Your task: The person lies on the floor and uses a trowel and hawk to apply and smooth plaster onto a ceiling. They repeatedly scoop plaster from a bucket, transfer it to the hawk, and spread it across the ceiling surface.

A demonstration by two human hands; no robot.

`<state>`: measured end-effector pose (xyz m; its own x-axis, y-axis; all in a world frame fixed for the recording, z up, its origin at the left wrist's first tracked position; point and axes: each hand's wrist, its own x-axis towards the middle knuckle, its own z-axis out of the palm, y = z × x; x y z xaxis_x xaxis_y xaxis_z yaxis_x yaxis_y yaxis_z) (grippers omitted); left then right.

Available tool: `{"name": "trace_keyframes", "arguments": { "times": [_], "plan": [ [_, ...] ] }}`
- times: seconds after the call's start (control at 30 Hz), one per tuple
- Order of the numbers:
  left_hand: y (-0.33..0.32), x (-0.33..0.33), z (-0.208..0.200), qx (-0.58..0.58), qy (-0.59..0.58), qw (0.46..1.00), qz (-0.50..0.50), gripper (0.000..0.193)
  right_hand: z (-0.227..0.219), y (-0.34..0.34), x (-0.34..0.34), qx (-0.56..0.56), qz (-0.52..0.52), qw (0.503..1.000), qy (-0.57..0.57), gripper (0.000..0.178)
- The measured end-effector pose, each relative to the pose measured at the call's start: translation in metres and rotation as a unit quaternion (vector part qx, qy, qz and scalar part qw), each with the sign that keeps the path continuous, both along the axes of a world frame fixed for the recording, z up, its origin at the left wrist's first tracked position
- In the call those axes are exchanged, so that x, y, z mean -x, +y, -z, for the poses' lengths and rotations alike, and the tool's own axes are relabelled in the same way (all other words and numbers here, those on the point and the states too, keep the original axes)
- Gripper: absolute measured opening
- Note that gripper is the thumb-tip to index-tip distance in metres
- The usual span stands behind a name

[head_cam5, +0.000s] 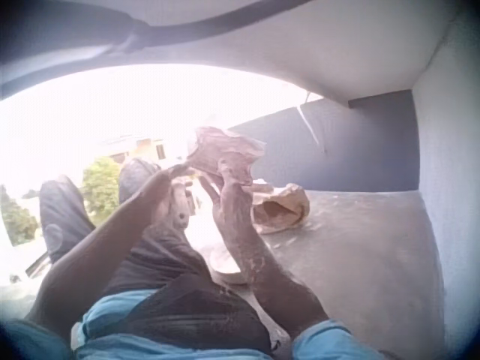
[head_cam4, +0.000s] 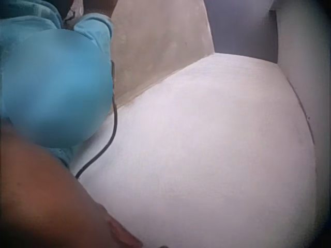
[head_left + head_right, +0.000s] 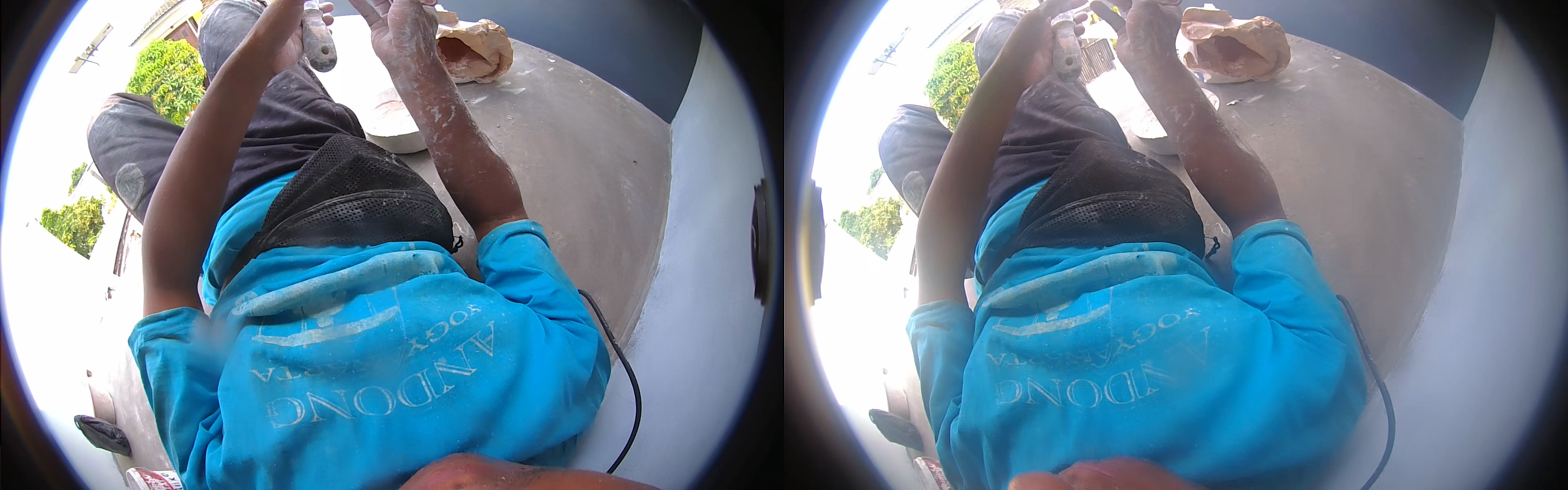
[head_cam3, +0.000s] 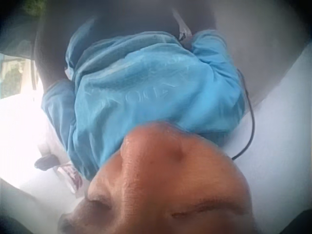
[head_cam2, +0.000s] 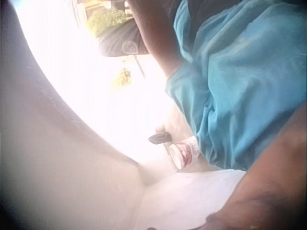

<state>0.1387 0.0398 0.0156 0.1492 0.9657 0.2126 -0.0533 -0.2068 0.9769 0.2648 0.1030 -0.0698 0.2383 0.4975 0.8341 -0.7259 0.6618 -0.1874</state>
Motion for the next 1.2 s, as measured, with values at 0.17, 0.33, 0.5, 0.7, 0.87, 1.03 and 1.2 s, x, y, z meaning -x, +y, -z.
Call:
{"name": "trace_keyframes", "arguments": {
  "times": [0.17,0.33,0.5,0.7,0.87,1.03,1.2],
  "plan": [
    [0.03,-0.035,0.002,-0.057,0.007,0.993,-0.102,0.03,0.015,0.026,-0.024,0.106,-0.187,0.971,-0.103,0.037],
    [0.033,-0.031,-0.003,-0.05,0.033,0.988,-0.144,0.04,0.021,-0.01,-0.075,0.207,0.115,0.852,-0.467,0.038],
    [0.038,-0.058,0.023,-0.037,0.036,0.995,-0.08,0.052,0.043,0.011,-0.078,0.072,-0.221,0.913,-0.335,0.043],
    [0.053,-0.047,0.04,-0.064,0.096,0.993,-0.012,0.041,0.052,0.029,-0.078,0.04,-0.142,0.916,-0.372,0.047],
    [0.066,-0.012,0.033,-0.031,0.006,0.993,-0.111,0.029,0.098,0.118,-0.092,0.205,0.396,0.653,-0.613,0.056],
    [0.073,0.033,0.031,-0.118,0.056,0.983,-0.13,0.018,0.123,0.133,-0.096,0.234,0.365,0.508,-0.745,0.046],
    [0.039,0.013,0.031,-0.176,0.149,0.961,-0.154,0.019,0.137,0.146,-0.096,0.243,0.3,0.491,-0.781,0.035]
  ]
}}
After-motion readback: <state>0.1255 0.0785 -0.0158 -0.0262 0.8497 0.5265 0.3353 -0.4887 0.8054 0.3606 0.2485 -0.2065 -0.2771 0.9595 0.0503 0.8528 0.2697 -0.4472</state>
